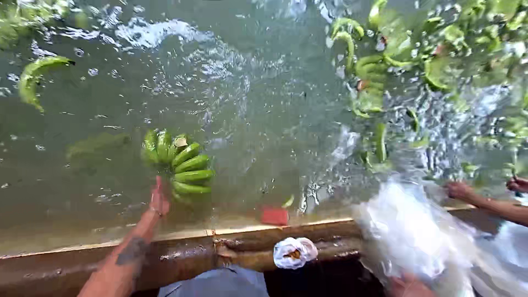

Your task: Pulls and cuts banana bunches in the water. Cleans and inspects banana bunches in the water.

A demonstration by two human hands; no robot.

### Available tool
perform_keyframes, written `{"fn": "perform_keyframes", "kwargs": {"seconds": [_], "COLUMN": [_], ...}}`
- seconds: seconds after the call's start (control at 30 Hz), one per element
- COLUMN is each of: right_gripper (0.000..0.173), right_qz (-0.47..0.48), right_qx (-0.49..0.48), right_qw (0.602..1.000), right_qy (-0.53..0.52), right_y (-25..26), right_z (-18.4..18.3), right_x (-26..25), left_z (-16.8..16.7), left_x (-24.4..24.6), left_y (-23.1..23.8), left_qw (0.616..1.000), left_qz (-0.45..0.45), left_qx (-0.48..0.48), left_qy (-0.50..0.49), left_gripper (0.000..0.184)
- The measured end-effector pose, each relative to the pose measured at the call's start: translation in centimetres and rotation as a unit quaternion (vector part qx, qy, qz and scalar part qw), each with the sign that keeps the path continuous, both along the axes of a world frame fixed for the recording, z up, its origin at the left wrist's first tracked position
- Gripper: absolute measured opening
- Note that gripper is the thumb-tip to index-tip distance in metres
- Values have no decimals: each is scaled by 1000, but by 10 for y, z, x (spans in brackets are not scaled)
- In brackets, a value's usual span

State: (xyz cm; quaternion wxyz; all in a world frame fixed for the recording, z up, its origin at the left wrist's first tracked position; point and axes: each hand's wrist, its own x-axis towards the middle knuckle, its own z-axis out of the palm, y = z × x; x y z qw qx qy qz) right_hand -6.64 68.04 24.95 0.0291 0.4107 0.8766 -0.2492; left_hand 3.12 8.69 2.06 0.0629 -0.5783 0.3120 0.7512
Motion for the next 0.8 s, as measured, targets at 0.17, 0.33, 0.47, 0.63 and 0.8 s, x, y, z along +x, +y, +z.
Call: {"fn": "perform_keyframes", "kwargs": {"seconds": [0.17, 0.33, 0.47, 0.63, 0.8], "right_gripper": [51, 57, 56, 56, 71], "right_qz": [409, 597, 613, 607, 615], "right_qx": [-208, -149, -141, -115, -43], "right_qw": [867, 734, 707, 700, 692], "right_qy": [-192, -287, -322, -360, -376], "right_y": [-237, -375, -398, -401, -409], "right_z": [-87, -124, -135, -125, -126], "right_x": [-41, -30, -27, -26, -22], "left_z": [-32, -2, 9, 18, 23], "left_x": [-48, -86, -96, -99, -105], "left_y": [-1, 29, 48, 67, 77], "left_qw": [997, 985, 985, 987, 984], "left_qz": [-68, -120, -79, -48, -20], "left_qx": [2, -109, -132, -146, -169], "left_qy": [29, -61, -78, -55, -48], "left_gripper": [36, 41, 38, 41, 37]}}
